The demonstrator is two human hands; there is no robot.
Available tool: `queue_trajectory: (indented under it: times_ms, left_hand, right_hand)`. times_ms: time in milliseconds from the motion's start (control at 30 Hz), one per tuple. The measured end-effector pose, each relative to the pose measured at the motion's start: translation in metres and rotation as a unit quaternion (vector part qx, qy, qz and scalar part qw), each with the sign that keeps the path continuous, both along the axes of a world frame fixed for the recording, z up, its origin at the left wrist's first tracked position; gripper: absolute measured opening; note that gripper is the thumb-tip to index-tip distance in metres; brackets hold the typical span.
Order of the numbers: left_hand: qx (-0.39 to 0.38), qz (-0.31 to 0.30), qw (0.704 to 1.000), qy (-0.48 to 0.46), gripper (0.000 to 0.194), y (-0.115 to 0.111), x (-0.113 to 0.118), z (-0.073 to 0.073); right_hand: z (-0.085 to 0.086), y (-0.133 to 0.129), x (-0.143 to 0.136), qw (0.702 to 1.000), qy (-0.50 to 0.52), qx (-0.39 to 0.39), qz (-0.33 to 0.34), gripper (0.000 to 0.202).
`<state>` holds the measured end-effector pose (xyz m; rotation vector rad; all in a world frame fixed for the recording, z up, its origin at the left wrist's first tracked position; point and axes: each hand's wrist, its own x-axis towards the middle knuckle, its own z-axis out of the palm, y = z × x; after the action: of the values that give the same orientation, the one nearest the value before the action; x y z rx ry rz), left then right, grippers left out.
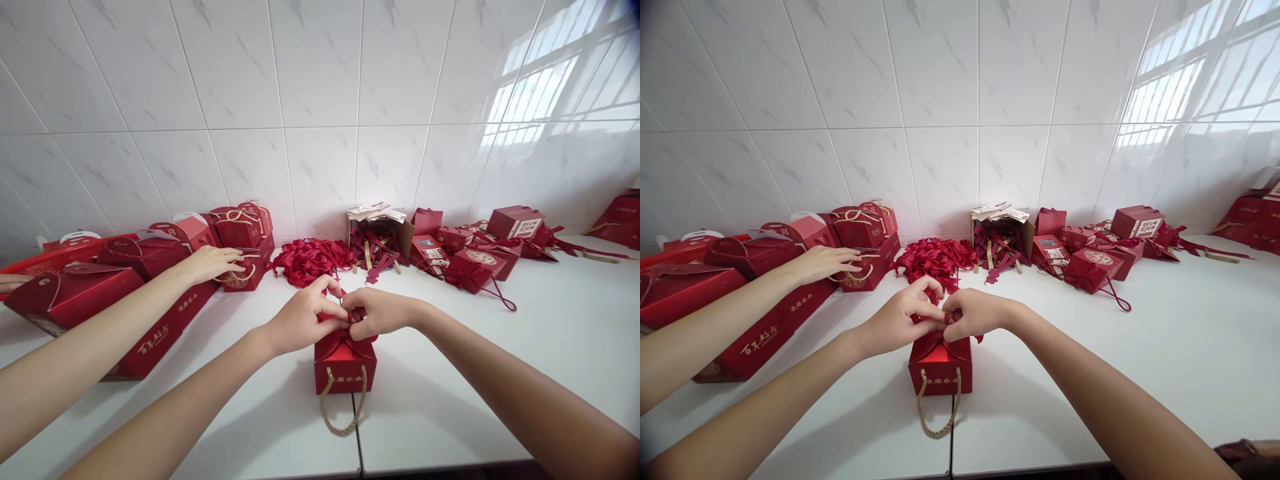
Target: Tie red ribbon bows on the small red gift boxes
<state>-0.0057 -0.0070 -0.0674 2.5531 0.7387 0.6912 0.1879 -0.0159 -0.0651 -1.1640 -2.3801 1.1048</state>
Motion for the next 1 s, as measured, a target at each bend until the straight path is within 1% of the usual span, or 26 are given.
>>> queue_trajectory:
  times_ms: [67, 133, 200, 300, 367, 467, 533, 600, 667, 733, 800, 867, 1000]
  left_hand:
    - [-0.031, 0.013, 0.999, -0.042, 0.015, 0.003, -0.001, -0.004]
    - [-0.061, 0.030, 0.996, -0.056, 0.014, 0.004, -0.008, -0.008]
    - [-0.077, 0.051, 0.995, -0.044, 0.016, 0.002, -0.020, -0.011]
    - [-0.113, 0.081, 0.990, -0.021, 0.020, 0.001, -0.037, -0.015]
    - [-0.167, 0.079, 0.982, -0.026, 0.023, -0.001, -0.042, -0.015]
    - [-0.257, 0.052, 0.963, -0.056, 0.027, -0.003, -0.039, -0.011]
    - [-0.278, 0.035, 0.958, -0.063, 0.029, -0.003, -0.034, -0.007]
    - [-0.247, 0.032, 0.968, -0.042, 0.030, 0.000, -0.031, -0.004]
    - [-0.169, 0.052, 0.984, 0.005, 0.031, 0.004, -0.032, -0.005]
    - [-0.081, 0.080, 0.992, 0.055, 0.033, 0.007, -0.035, -0.008]
    - [-0.009, 0.101, 0.991, 0.092, 0.035, 0.008, -0.040, -0.013]
    - [0.055, 0.120, 0.985, 0.109, 0.035, 0.007, -0.043, -0.017]
    - [0.180, 0.160, 0.965, 0.106, 0.031, 0.000, -0.043, -0.023]
  right_hand:
    - [-0.001, 0.001, -0.001, 1.000, 0.007, 0.029, -0.006, 0.008]
    - [-0.002, -0.001, 0.003, 0.997, 0.013, 0.073, -0.015, 0.008]
    - [-0.005, -0.003, 0.012, 0.994, 0.006, 0.103, -0.034, 0.009]
    - [-0.012, -0.008, 0.024, 0.990, -0.004, 0.121, -0.064, 0.008]
    - [-0.016, -0.012, 0.027, 0.986, -0.001, 0.146, -0.075, 0.006]
    - [-0.018, -0.018, 0.023, 0.973, 0.003, 0.209, -0.098, 0.005]
    - [-0.016, -0.022, 0.019, 0.963, -0.013, 0.243, -0.115, 0.008]
    - [-0.014, -0.025, 0.016, 0.954, -0.047, 0.268, -0.125, 0.011]
    - [-0.014, -0.028, 0.016, 0.944, -0.080, 0.291, -0.133, 0.013]
    - [-0.017, -0.030, 0.016, 0.936, -0.100, 0.307, -0.140, 0.013]
    - [-0.020, -0.033, 0.016, 0.935, -0.106, 0.309, -0.141, 0.013]
    - [-0.022, -0.036, 0.013, 0.938, -0.105, 0.301, -0.138, 0.013]
    - [-0.022, -0.039, 0.012, 0.943, -0.104, 0.287, -0.133, 0.015]
